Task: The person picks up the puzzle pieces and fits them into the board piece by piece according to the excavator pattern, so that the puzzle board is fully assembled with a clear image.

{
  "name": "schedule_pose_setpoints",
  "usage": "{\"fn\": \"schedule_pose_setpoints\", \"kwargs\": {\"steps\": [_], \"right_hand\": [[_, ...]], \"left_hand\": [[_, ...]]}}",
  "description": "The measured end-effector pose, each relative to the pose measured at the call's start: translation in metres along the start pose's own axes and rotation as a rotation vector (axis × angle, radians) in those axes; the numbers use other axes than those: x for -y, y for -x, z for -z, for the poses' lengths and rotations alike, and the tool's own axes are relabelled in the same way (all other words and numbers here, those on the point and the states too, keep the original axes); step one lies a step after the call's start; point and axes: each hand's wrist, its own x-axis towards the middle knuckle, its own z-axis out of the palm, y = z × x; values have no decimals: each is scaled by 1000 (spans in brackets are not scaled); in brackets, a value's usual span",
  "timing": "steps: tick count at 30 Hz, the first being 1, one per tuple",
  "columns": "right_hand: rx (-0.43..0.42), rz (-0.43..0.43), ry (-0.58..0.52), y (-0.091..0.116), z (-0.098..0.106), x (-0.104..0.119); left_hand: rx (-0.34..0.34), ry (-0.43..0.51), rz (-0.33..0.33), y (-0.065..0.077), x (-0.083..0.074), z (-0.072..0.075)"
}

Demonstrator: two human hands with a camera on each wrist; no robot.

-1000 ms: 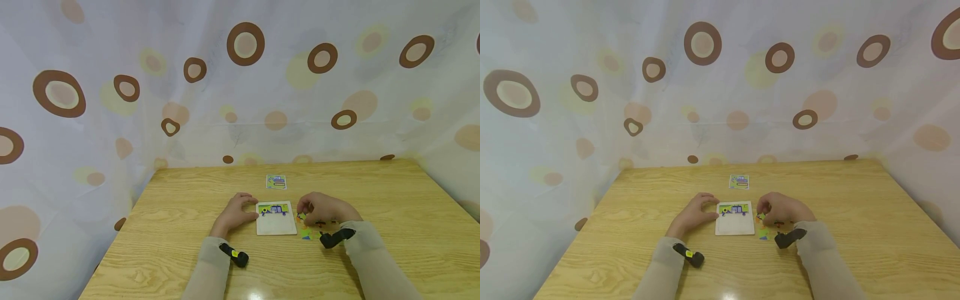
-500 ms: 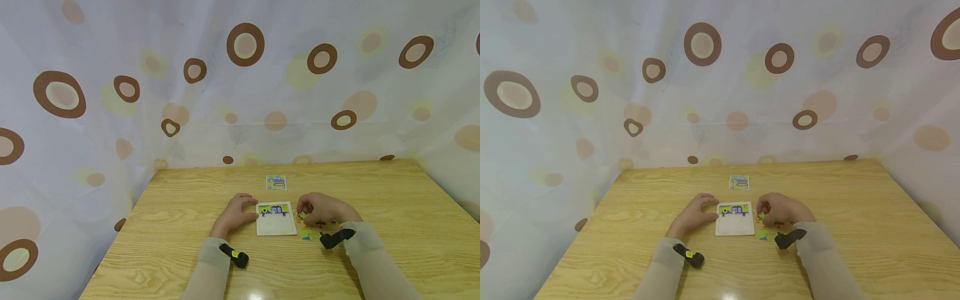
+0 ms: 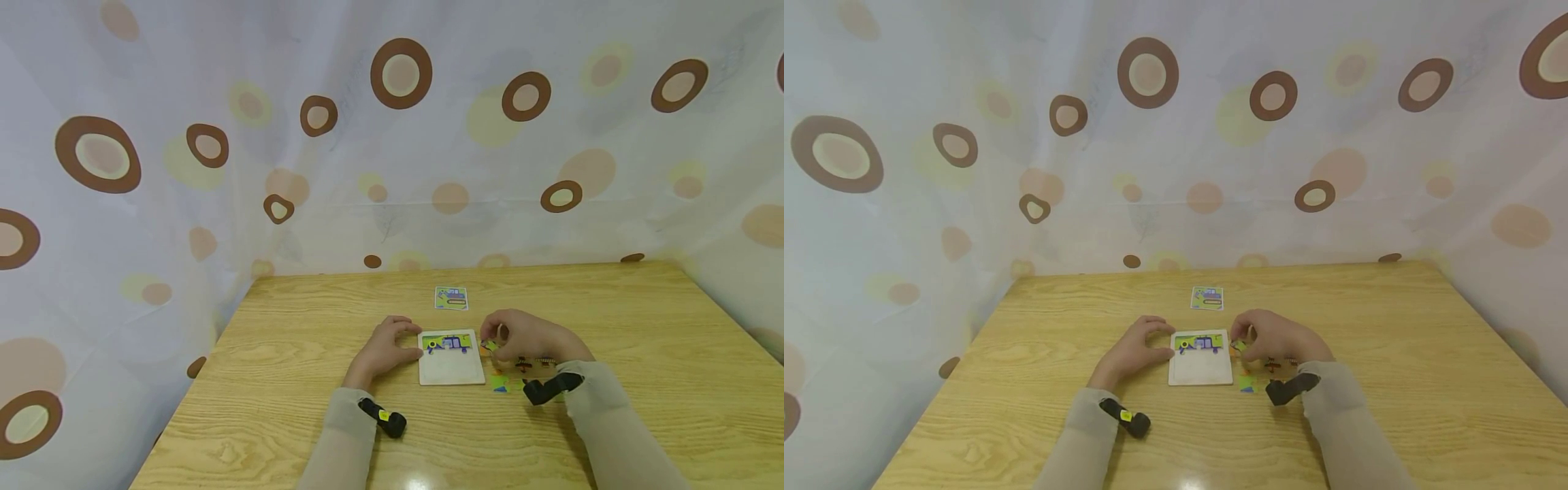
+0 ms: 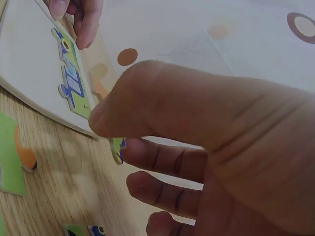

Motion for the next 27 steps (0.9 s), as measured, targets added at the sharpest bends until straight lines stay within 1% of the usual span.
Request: {"fn": "schedule_pose_setpoints", "kwargs": {"steps": [6,13,17,22,27], "right_hand": [[-13,61,17,-2,0,1],[-76,87,44,-6,-3,7],[-108,117,63,-9,-6,10],[-127,141,59,-11,-9,14],[-139,141,43,-15,-14,19]], "left_hand": [[-5,4,-4,-1,1,0],[-3,12,0,0,1,0],[0,18,-2,0,1,0],[0,16,-8,1,2,0],[-2,9,-1,0,1,-1]]}}
